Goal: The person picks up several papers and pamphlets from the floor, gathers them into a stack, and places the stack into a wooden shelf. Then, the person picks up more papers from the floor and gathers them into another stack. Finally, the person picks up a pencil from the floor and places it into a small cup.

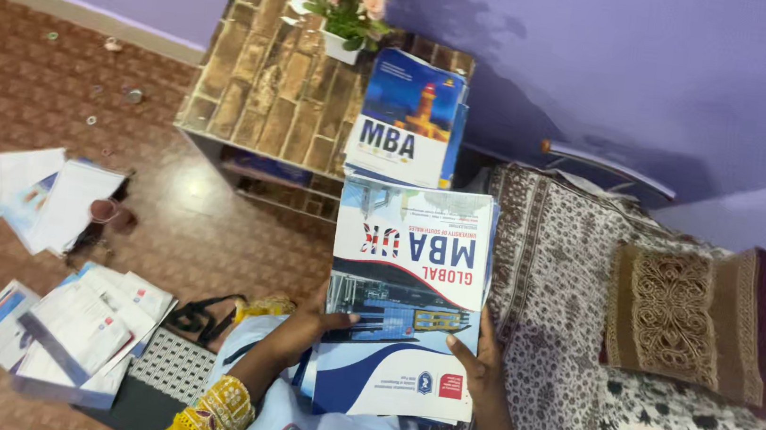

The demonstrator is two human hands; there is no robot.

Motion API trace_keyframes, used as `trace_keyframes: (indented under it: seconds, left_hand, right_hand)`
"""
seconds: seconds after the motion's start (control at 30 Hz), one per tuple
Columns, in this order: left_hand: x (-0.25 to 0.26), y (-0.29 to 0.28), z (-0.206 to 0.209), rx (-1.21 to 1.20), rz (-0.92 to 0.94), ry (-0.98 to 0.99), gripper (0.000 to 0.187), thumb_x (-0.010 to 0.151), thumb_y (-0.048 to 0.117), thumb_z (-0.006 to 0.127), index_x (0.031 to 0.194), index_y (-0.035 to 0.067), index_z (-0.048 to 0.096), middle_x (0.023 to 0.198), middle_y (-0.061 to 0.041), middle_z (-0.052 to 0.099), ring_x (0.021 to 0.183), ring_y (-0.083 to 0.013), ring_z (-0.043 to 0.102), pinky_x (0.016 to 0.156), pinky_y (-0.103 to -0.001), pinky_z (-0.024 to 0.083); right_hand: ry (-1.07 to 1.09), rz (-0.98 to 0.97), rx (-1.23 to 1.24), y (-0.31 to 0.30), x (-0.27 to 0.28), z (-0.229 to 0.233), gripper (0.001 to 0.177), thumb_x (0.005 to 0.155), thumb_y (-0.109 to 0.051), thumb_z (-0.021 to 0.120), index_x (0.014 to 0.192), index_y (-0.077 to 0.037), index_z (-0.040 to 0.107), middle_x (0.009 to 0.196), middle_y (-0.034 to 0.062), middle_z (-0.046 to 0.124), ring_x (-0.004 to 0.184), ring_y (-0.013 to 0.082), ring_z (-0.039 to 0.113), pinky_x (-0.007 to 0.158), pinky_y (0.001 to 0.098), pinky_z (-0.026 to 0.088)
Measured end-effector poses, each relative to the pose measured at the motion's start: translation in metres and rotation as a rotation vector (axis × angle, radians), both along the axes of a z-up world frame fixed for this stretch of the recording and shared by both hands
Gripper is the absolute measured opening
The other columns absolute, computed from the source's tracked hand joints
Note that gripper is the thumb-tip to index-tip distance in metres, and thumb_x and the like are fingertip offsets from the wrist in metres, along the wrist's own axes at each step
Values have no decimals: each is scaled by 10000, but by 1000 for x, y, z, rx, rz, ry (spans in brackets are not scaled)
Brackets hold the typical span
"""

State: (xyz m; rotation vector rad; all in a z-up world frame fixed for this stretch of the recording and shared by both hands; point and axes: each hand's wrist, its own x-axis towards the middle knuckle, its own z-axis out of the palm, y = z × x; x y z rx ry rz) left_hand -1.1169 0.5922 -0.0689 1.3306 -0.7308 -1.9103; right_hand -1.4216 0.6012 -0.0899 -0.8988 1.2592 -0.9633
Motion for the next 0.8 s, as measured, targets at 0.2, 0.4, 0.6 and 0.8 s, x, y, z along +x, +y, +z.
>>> trace_keyframes:
  seconds: [0.2,0.4,0.6,0.8]
  left_hand:
    - [25,33,6,77,229,102,757,845,77,694,1521,56,355,1298,-160,651,1135,-244,642,983,-361,513]
    - [50,56,10,37,269,191,789,854,91,689,1555,99,328,1354,-137,626,1190,-220,617,1020,-344,487]
    - [59,96,7,47,212,212,926,843,73,715,1622,155,221,1474,-138,568,1287,-220,581,1071,-326,452]
    - [80,141,11,220,99,298,920,829,81,731,1598,143,230,1425,-157,586,1256,-250,599,1022,-369,506]
  right_hand:
    - [8,217,-55,-15,31,11,905,837,-101,679,1603,21,213,1540,182,469,1412,247,436,1154,363,324]
    - [-69,147,-39,20,57,24,876,840,-88,679,1597,28,253,1481,198,528,1350,250,495,1114,370,378]
    - [-204,61,28,65,62,29,887,819,-61,702,1589,3,267,1393,228,568,1243,261,566,1032,399,460]
    - [-209,-94,226,117,89,49,889,796,-80,703,1584,-35,296,1336,253,605,1152,286,617,942,421,502]
